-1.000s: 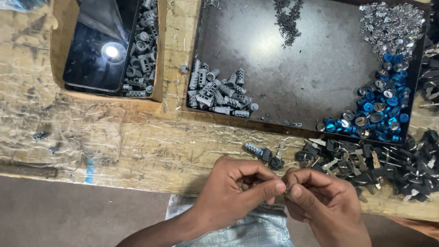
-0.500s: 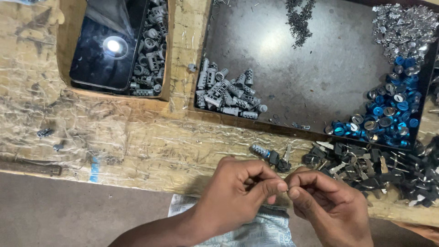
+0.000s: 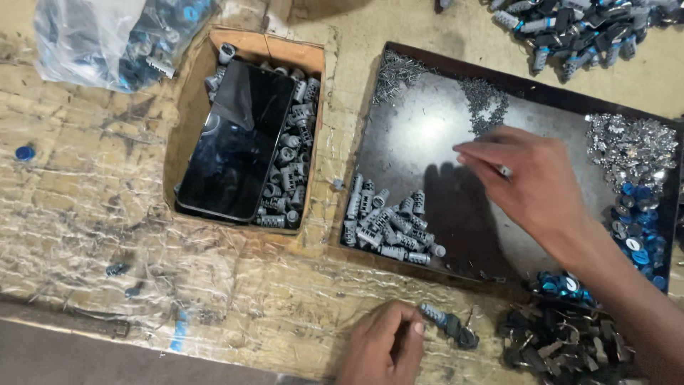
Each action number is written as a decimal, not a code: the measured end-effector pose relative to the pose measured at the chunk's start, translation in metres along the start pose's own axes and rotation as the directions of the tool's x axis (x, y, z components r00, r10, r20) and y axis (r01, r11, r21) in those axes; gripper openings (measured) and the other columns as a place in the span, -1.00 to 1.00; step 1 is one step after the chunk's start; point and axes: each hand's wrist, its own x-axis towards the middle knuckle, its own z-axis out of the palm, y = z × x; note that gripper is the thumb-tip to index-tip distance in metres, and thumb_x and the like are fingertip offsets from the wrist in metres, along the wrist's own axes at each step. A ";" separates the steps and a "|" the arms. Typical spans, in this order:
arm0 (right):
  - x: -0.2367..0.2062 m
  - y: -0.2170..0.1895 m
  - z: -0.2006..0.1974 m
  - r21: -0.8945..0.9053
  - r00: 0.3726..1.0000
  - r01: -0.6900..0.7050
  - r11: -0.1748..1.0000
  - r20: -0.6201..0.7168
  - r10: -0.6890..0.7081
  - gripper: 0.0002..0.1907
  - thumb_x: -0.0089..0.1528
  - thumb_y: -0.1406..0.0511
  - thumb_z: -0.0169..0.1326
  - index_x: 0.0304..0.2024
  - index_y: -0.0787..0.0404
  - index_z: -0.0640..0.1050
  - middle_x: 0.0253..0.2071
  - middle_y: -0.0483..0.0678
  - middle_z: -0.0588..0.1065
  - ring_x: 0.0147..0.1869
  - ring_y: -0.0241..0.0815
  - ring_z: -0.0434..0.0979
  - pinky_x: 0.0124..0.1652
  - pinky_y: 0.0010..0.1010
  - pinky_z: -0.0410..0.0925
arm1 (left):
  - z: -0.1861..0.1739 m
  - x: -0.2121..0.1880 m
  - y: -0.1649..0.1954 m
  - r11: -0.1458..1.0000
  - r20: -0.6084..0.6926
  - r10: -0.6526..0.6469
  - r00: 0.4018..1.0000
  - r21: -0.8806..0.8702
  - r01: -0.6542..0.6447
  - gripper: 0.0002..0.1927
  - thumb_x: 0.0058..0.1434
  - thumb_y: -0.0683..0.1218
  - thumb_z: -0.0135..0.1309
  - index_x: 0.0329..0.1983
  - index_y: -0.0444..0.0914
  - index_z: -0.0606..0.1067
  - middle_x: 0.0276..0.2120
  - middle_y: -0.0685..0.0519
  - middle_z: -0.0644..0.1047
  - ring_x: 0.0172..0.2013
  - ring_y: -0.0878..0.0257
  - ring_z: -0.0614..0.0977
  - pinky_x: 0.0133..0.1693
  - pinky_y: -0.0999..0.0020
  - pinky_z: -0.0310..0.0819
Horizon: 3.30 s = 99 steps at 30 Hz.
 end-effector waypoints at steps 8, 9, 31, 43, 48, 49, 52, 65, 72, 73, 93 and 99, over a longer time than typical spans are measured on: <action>0.066 0.023 0.042 -0.134 0.990 0.139 0.981 0.027 -0.137 -0.88 0.21 0.45 0.18 -0.19 0.31 0.64 -0.24 0.12 0.55 -0.19 0.20 0.56 -0.19 -0.08 0.40 | 0.011 0.001 -0.028 0.998 -0.011 0.050 0.999 -0.048 -0.050 -0.93 0.27 -0.15 0.16 -0.23 -0.24 0.52 -0.40 0.00 0.59 -0.43 0.25 0.66 -0.35 0.33 0.55; 0.071 0.020 0.041 -0.155 0.989 0.143 0.977 0.044 -0.138 -0.89 0.19 0.47 0.17 -0.22 0.33 0.63 -0.25 0.13 0.54 -0.17 0.20 0.56 -0.17 -0.07 0.40 | 0.011 0.001 -0.027 0.997 -0.004 0.032 0.999 -0.065 -0.032 -0.93 0.28 -0.15 0.16 -0.23 -0.24 0.52 -0.40 0.01 0.59 -0.44 0.27 0.65 -0.35 0.34 0.55; -0.220 -0.146 0.068 0.091 0.821 -0.457 0.885 -0.338 0.460 -0.88 0.06 0.40 0.33 -0.39 0.24 0.61 -0.40 0.00 0.57 -0.33 -0.08 0.61 -0.26 -0.32 0.47 | 0.023 -0.031 0.012 0.657 0.219 -0.189 0.957 -0.696 0.289 -0.87 0.43 -0.19 0.04 -0.14 -0.38 0.54 -0.48 0.15 0.54 -0.55 0.52 0.44 -0.53 0.55 0.27; -0.231 -0.158 0.069 0.128 0.814 -0.379 0.917 -0.426 0.396 -0.87 0.14 0.45 0.27 -0.31 0.27 0.55 -0.38 0.03 0.55 -0.30 -0.07 0.61 -0.27 -0.33 0.47 | 0.023 -0.049 0.016 0.705 0.185 -0.110 0.976 -0.678 0.208 -0.85 0.44 -0.22 0.03 -0.12 -0.44 0.55 -0.45 0.11 0.56 -0.53 0.52 0.44 -0.55 0.55 0.25; -0.224 -0.148 0.061 0.225 0.853 -0.208 0.952 -0.434 0.289 -0.75 0.13 0.48 0.30 -0.15 0.27 0.58 -0.30 0.04 0.59 -0.24 -0.10 0.67 -0.20 -0.37 0.52 | 0.016 -0.045 0.017 0.642 0.155 -0.091 0.984 -0.746 0.176 -0.87 0.41 -0.26 0.07 -0.14 -0.45 0.60 -0.55 0.11 0.51 -0.63 0.55 0.37 -0.62 0.59 0.14; -0.223 -0.146 0.058 0.241 0.862 -0.210 0.948 -0.412 0.296 -0.71 0.13 0.51 0.26 -0.10 0.31 0.56 -0.28 0.05 0.59 -0.22 -0.09 0.67 -0.17 -0.36 0.53 | 0.014 -0.044 0.018 0.732 0.116 -0.032 0.993 -0.673 0.102 -0.88 0.42 -0.27 0.09 -0.15 -0.45 0.60 -0.50 0.11 0.52 -0.57 0.54 0.38 -0.57 0.57 0.17; -0.224 -0.136 0.051 0.246 0.893 -0.209 0.946 -0.347 0.288 -0.58 0.06 0.58 0.18 -0.01 0.34 0.55 -0.24 0.07 0.59 -0.18 -0.06 0.69 -0.13 -0.33 0.54 | 0.006 -0.034 0.020 0.866 0.159 0.084 0.984 -0.500 0.007 -0.89 0.43 -0.27 0.08 -0.16 -0.44 0.59 -0.40 0.13 0.56 -0.43 0.53 0.45 -0.42 0.55 0.29; -0.123 -0.113 -0.002 0.253 0.872 -0.477 0.842 0.014 0.490 -0.77 0.16 0.30 0.29 -0.12 0.16 0.70 -0.26 -0.09 0.65 -0.32 -0.28 0.63 -0.39 -0.48 0.44 | -0.005 -0.011 0.000 0.866 0.215 -0.079 0.973 -0.469 0.174 -0.92 0.37 -0.23 0.09 -0.22 -0.36 0.56 -0.52 0.22 0.47 -0.54 0.58 0.34 -0.52 0.57 0.14; -0.094 -0.095 0.026 0.117 0.926 -0.298 0.947 -0.206 0.316 -0.82 0.24 0.37 0.25 -0.12 0.31 0.62 -0.22 0.04 0.59 -0.28 -0.07 0.61 -0.30 -0.39 0.43 | 0.005 -0.016 -0.016 0.767 0.111 -0.229 0.967 -0.591 0.250 -0.90 0.40 -0.21 0.00 -0.23 -0.35 0.48 -0.51 0.15 0.48 -0.60 0.52 0.38 -0.55 0.54 0.19; -0.098 -0.094 0.027 0.072 0.914 -0.337 0.939 -0.216 0.345 -0.82 0.26 0.39 0.24 -0.10 0.33 0.61 -0.21 0.06 0.58 -0.29 -0.07 0.60 -0.29 -0.37 0.42 | 0.004 -0.015 -0.015 0.736 0.115 -0.233 0.966 -0.629 0.252 -0.89 0.40 -0.21 -0.03 -0.23 -0.36 0.47 -0.48 0.13 0.49 -0.61 0.51 0.37 -0.56 0.52 0.20; -0.244 -0.103 0.037 0.652 0.826 -0.380 0.656 -0.081 0.558 -0.57 0.02 0.50 0.33 -0.04 0.37 0.61 -0.08 0.17 0.63 -0.01 -0.14 0.68 -0.05 -0.44 0.51 | -0.025 0.002 0.050 0.538 0.660 -0.094 0.746 -0.597 0.595 -0.82 0.39 -0.14 0.16 -0.18 -0.41 0.55 -0.44 0.07 0.50 -0.58 0.50 0.37 -0.58 0.54 0.17; -0.235 -0.100 0.024 0.635 0.930 -0.212 0.743 -0.102 0.352 -0.63 0.06 0.47 0.32 -0.07 0.34 0.62 -0.08 0.13 0.63 0.01 -0.18 0.71 -0.06 -0.53 0.52 | -0.020 0.001 0.057 0.815 0.529 -0.201 0.824 -0.377 0.440 -0.77 0.31 -0.07 0.23 -0.27 -0.37 0.61 -0.53 0.23 0.52 -0.55 0.58 0.36 -0.55 0.57 0.10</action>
